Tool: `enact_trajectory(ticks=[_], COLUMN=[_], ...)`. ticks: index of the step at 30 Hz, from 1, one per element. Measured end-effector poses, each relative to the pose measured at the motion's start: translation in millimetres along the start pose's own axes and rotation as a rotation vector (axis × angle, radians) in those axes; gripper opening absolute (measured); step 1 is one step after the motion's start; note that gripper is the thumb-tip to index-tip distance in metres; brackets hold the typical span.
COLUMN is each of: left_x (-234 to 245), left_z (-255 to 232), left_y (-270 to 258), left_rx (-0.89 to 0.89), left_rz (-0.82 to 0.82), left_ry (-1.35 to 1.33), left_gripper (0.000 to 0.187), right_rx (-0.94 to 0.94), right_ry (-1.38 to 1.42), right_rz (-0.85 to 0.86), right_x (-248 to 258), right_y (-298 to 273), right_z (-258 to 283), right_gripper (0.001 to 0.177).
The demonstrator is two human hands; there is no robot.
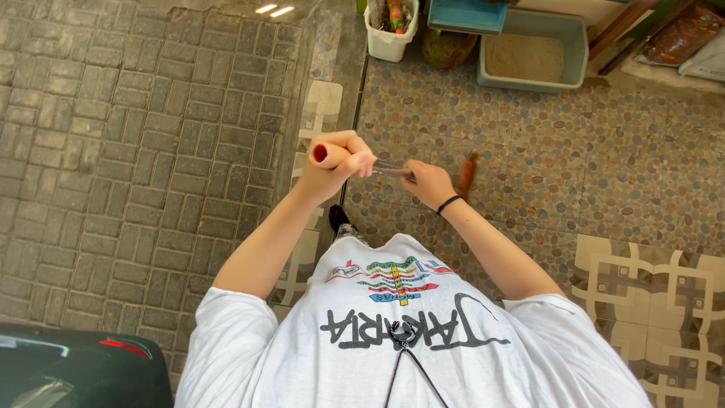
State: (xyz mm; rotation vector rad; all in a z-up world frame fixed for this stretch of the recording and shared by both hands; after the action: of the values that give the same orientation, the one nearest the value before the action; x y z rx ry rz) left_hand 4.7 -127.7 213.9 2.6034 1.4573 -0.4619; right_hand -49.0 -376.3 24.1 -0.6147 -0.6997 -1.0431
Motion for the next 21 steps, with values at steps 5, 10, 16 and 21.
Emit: enact_trajectory(ticks=[5, 10, 16, 21], left_x=[5.7, -16.3, -24.3, -22.8], left_z=[96.7, 143.0, 97.2, 32.5], left_y=[32.4, 41.4, 42.8, 43.3], left_rx=[0.176, 0.215, 0.052, -0.091], left_rz=[0.051, 0.108, 0.078, 0.096], left_ry=[0.014, 0.05, 0.299, 0.451], left_gripper=[0.012, 0.013, 0.022, 0.021], right_rx=[-0.329, -0.515, -0.307, -0.293], right_ry=[-0.128, -0.147, 0.099, 0.388], right_rz=[0.229, 0.363, 0.241, 0.202], right_x=[-38.9, -69.6, -76.1, -64.8], right_y=[-30.8, -39.9, -11.2, 43.8], right_z=[-101.2, -136.2, -100.6, -25.1], right_gripper=[0.023, 0.022, 0.018, 0.022])
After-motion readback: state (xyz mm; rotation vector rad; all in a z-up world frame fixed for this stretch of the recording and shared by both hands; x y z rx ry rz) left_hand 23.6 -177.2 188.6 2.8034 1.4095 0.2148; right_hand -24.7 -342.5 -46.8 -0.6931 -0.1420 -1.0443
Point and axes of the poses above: each hand's wrist, its own y-axis towards the middle knuckle, its own x-axis out of the back of the hand, z = x × y, the point moved 3 cm from there along y, towards the middle knuckle, and after that the axes turned 4 degrees about x, right-handed, at the moved point
